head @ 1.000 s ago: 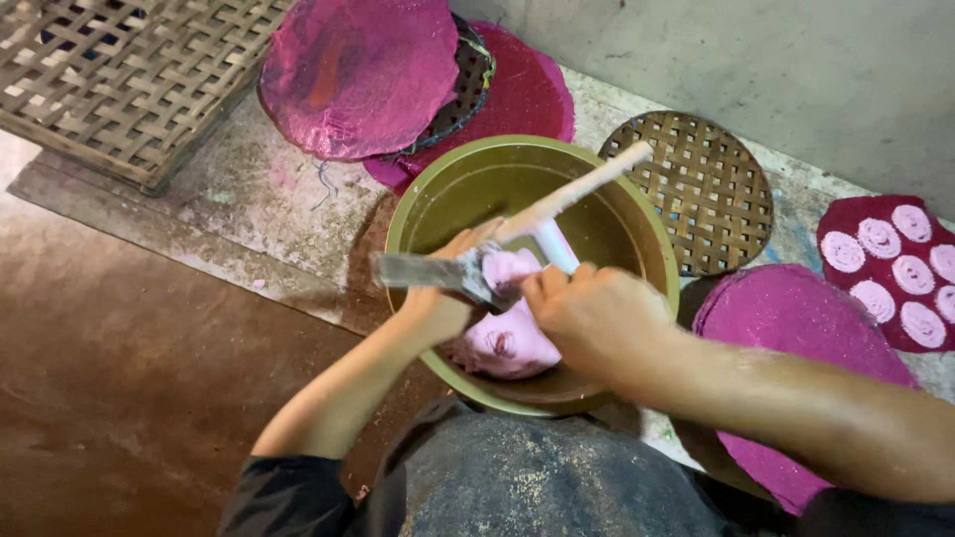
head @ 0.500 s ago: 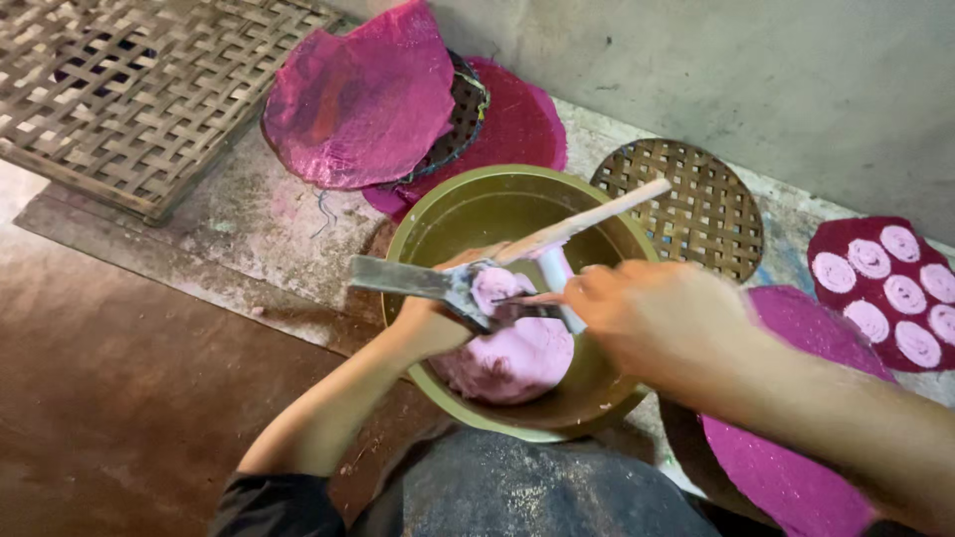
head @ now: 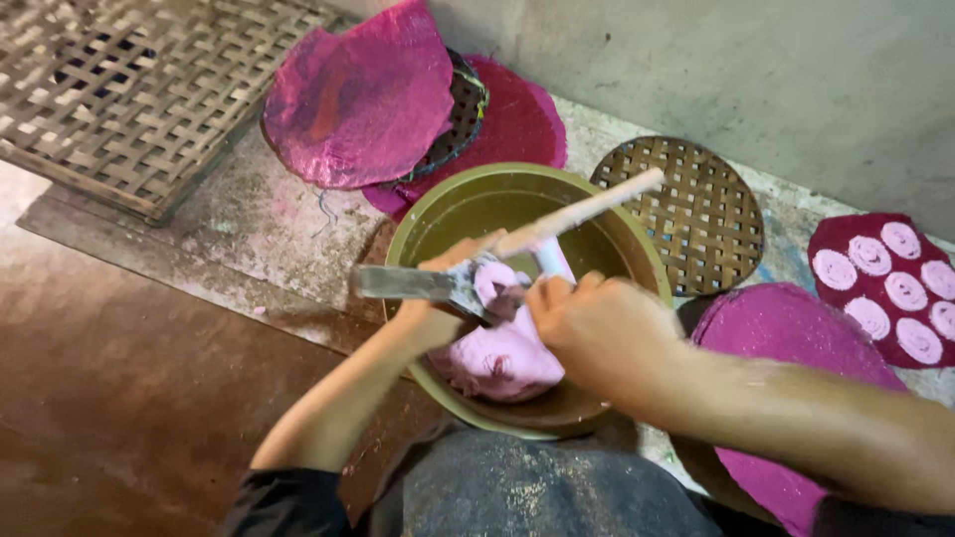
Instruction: The person uses a hand-held extruder tool to pipe pink dough-like material into spiral rosettes onto round magenta boards. They load the material into the tool, squeeze rosettes one at a time onto the boards, and set finished boards aside on woven trays.
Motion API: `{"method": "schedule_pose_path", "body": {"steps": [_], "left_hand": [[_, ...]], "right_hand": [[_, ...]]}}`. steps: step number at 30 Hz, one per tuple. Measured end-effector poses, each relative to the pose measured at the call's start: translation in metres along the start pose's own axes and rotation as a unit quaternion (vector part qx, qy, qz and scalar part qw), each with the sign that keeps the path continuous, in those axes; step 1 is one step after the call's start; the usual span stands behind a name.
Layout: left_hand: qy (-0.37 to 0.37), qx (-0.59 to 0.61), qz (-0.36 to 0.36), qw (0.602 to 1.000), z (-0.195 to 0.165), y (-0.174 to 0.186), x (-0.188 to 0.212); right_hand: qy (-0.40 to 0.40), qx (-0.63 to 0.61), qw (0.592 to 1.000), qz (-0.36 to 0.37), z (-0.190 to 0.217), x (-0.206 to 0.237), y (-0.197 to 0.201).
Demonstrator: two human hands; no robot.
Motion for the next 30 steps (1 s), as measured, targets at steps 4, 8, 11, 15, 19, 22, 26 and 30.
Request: {"method": "schedule_pose_path", "body": {"steps": [4,8,11,15,19,22,26,30], "left_hand": [[-0.044,-0.009,-0.017,0.999,-0.006,-0.008,0.009],[0.253,0.073,0.017,0.965,0.053,0.005,0.015],[0.100,-0.051,-0.111,0.987,0.017,0.034,0.007],[-0.025,-0.207,-0.218,0.953,-0.010,0.045,0.009],[0.019,-0.286,-0.223,0.932,0.015,0.051,0.003],[0.024,-0.246,-0.215,0.945,0.025,0.049,-0.001],[-0.024,-0.295,-0.213,0.931,0.001,0.033,-0.008],[0.138,-0.225,-0.180,0.948,0.041,0.046,-0.015]], "right_hand": [[0.049,-0.024,0.998,0.019,0.018,-0.007,-0.011],[-0.048,-0.210,0.976,0.040,-0.052,0.040,0.008],[-0.187,-0.271,0.943,0.036,-0.077,0.046,-0.008],[0.021,-0.479,0.807,-0.346,-0.023,0.014,-0.012],[-0.078,-0.603,0.770,-0.196,0.005,-0.008,-0.104],[-0.031,-0.645,0.738,-0.199,-0.009,-0.005,-0.119],[-0.114,-0.684,0.705,-0.152,-0.029,-0.024,-0.141],[-0.082,-0.625,0.744,-0.221,-0.004,-0.026,-0.129]]}}
Point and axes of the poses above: each hand's wrist, its own x-axis away from the middle knuckle, its own y-axis out of the back of the hand, z = x × y, the point moved 9 cm from there along -x, towards the middle knuckle, and after that the axes turned 10 degrees about z, right-handed, at the moved point
